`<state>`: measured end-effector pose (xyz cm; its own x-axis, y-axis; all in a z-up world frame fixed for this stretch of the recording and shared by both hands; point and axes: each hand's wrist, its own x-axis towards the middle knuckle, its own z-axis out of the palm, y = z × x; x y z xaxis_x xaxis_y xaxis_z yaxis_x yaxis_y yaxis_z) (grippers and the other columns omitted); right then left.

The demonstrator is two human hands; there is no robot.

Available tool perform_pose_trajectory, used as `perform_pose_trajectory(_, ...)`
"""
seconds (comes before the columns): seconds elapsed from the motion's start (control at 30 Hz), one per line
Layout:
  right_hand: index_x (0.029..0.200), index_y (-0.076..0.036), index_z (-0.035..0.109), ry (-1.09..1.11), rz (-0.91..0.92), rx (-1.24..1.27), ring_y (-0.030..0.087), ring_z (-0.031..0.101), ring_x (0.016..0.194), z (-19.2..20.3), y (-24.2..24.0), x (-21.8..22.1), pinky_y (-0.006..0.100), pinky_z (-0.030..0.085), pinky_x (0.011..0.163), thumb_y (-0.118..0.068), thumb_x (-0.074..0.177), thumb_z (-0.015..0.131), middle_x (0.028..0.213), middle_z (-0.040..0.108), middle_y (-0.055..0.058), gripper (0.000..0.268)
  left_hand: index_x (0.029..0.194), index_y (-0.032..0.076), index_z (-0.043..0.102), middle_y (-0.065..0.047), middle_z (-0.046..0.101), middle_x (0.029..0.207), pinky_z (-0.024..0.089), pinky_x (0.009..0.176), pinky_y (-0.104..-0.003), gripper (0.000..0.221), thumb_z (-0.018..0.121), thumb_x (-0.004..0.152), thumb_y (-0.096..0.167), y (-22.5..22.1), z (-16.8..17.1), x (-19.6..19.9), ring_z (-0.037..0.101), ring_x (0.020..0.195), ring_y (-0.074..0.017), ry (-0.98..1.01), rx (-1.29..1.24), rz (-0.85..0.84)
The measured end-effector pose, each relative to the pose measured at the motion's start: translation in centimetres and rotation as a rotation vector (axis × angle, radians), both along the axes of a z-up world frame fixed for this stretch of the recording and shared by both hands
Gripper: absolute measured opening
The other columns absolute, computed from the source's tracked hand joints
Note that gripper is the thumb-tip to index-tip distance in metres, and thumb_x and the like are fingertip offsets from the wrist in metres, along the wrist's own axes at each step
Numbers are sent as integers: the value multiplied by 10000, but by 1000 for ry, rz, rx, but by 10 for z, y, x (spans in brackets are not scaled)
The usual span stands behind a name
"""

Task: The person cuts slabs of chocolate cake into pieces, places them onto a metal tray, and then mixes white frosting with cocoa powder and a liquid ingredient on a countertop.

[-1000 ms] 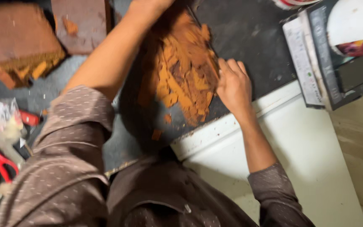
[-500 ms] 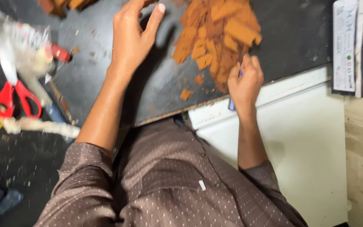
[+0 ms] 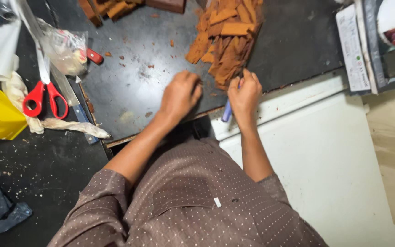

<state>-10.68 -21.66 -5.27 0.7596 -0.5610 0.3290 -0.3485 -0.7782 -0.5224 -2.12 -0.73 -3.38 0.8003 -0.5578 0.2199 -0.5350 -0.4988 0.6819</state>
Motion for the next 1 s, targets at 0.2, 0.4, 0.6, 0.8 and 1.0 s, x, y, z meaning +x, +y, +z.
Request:
perform_pose_trajectory(0.2,1182,59,701,-38,44,-214,358,618,930,24,-87,-4,491,507,851,-1,915,623,953,633,190,284,1283,49,644,-166,670,1227,502,1005,-448,444,758,900,241,11,4,58,626,1154,-354,51,-139,172)
perform_pose_trajectory(0.4,1201,-47,691,193,-21,-330,421,571,1061,-1,-211,64,511,483,906,-2,846,647,1105,648,192,361,1359,-5,582,-281,516,1446,331,1150,-553,581,766,923,333,34,-8,59,425,1378,-468,-143,-21,328)
perform_pose_trajectory(0.6,1249,-92,679,204,360,-381,387,582,1150,2,-214,156,515,488,931,2,764,728,1172,654,142,497,1434,-26,519,-326,383,1561,205,1219,-602,624,706,989,369,64,-14,56,291,1486,-503,-118,103,359)
perform_pose_trajectory(0.8,1228,-86,663,336,738,-518,347,583,1135,32,-170,222,500,475,930,-39,747,815,1153,655,107,507,1511,-45,425,-342,301,1609,169,1233,-605,718,632,1030,446,56,-9,62,243,1520,-496,-80,216,381)
perform_pose_trajectory(1.0,1164,-74,676,198,860,-449,351,568,1144,50,-169,189,469,444,960,-36,699,751,1133,637,102,472,1523,-49,413,-333,282,1623,154,1241,-602,755,604,1032,491,54,-11,66,225,1535,-476,-30,271,392)
